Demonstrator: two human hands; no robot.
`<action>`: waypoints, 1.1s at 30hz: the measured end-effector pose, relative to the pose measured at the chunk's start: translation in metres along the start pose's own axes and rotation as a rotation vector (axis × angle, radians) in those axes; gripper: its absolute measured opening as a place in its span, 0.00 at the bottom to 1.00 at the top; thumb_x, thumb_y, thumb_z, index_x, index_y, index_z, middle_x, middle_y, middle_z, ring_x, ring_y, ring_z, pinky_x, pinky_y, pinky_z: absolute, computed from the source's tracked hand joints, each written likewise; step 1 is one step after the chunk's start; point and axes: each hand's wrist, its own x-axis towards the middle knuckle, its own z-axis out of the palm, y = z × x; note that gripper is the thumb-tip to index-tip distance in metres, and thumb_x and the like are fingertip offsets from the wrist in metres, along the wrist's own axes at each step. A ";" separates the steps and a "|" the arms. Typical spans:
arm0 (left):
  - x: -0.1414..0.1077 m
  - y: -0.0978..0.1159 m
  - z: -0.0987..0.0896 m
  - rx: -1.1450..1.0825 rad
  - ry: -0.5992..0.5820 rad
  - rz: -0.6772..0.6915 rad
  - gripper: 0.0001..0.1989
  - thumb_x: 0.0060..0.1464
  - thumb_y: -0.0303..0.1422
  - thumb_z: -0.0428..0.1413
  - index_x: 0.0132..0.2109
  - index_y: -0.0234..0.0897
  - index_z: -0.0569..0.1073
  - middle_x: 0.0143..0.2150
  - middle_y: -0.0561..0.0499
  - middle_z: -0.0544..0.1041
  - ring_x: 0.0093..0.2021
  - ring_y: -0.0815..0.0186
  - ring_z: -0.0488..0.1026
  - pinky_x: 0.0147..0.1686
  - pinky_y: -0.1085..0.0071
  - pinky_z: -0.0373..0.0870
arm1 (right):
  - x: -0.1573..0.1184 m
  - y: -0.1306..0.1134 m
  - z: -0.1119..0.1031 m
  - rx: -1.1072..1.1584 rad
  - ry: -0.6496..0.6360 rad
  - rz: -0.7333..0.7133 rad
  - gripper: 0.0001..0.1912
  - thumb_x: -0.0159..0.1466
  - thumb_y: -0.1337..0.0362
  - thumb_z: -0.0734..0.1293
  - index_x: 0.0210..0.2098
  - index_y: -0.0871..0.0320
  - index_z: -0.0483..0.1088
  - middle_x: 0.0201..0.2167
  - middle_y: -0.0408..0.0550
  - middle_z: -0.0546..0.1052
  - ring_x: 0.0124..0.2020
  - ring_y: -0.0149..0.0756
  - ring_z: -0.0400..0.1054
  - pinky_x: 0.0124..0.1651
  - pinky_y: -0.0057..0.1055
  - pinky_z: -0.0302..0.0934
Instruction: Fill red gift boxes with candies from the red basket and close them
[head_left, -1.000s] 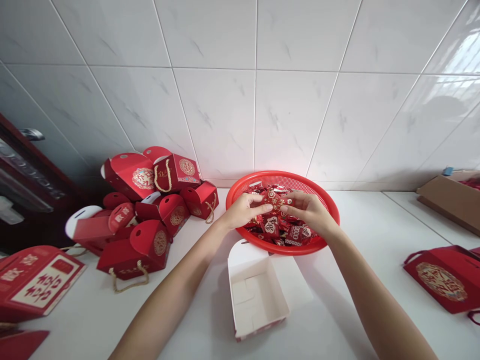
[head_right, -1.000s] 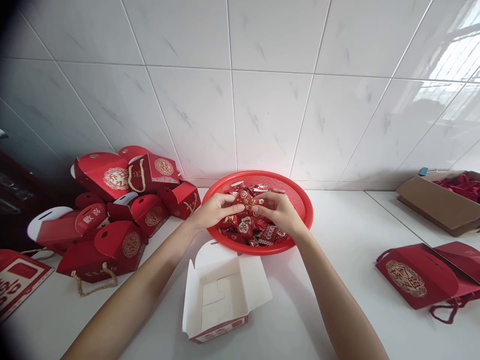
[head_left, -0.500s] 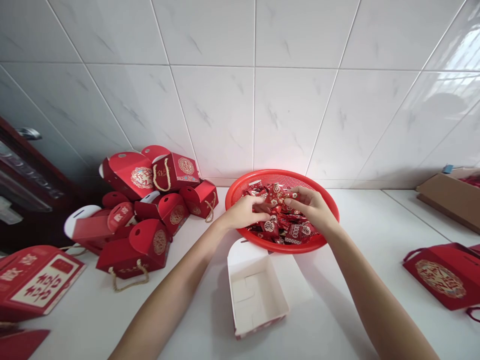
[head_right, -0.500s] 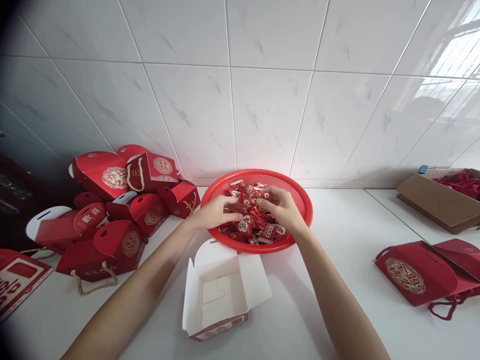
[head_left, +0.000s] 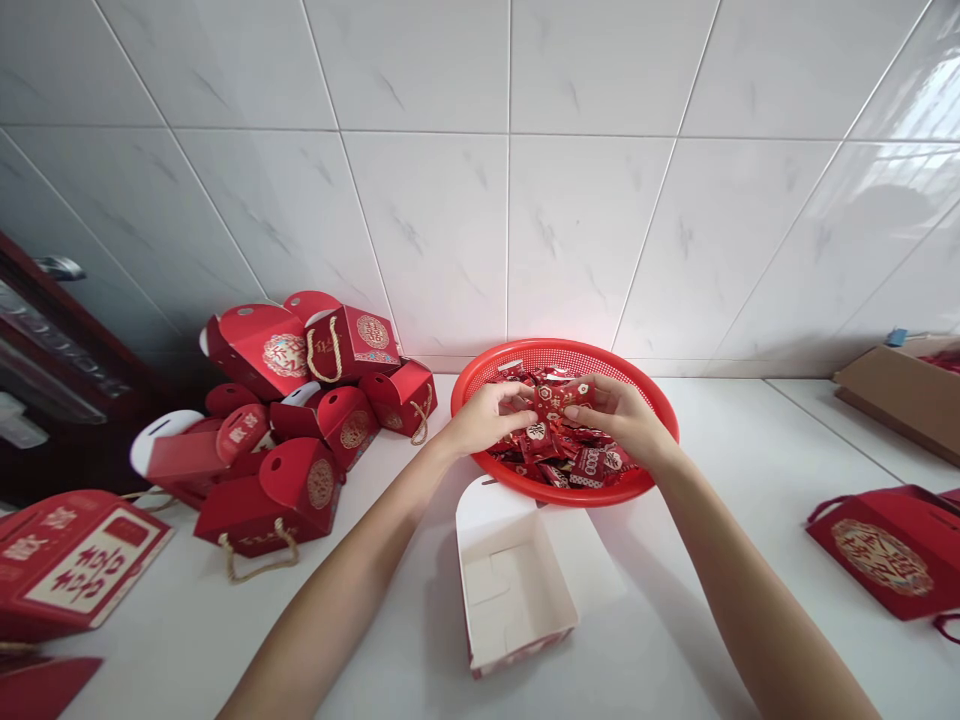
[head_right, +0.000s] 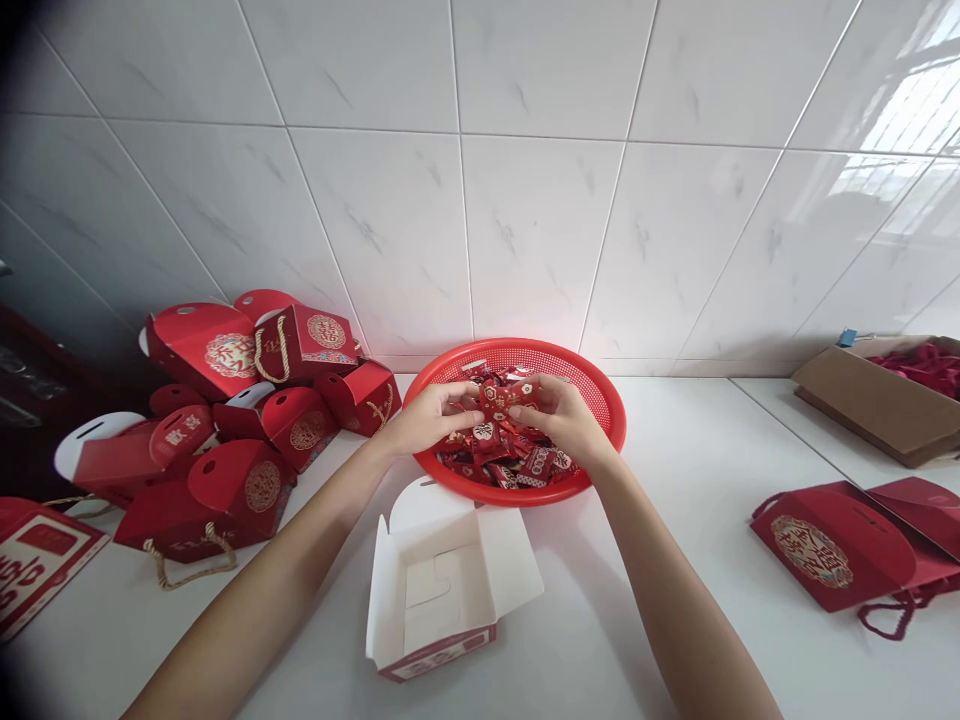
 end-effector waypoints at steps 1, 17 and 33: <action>0.000 0.001 0.000 -0.015 -0.017 -0.003 0.15 0.51 0.37 0.64 0.44 0.34 0.78 0.40 0.46 0.79 0.41 0.59 0.77 0.44 0.63 0.73 | 0.000 0.001 0.000 -0.001 0.002 0.000 0.23 0.53 0.52 0.80 0.43 0.55 0.76 0.41 0.50 0.83 0.43 0.46 0.78 0.47 0.46 0.74; -0.003 0.005 0.000 -0.094 -0.045 0.023 0.12 0.53 0.41 0.64 0.32 0.36 0.77 0.31 0.52 0.74 0.32 0.63 0.71 0.35 0.65 0.69 | -0.001 -0.002 0.001 0.098 -0.086 -0.030 0.16 0.55 0.55 0.79 0.39 0.56 0.76 0.39 0.47 0.81 0.42 0.42 0.76 0.48 0.42 0.73; -0.001 -0.006 -0.001 -0.132 0.050 0.025 0.18 0.53 0.40 0.66 0.48 0.35 0.80 0.42 0.44 0.82 0.44 0.56 0.79 0.48 0.57 0.74 | -0.001 0.000 -0.003 0.211 -0.074 -0.004 0.13 0.61 0.53 0.76 0.40 0.54 0.80 0.39 0.48 0.83 0.41 0.43 0.77 0.48 0.42 0.71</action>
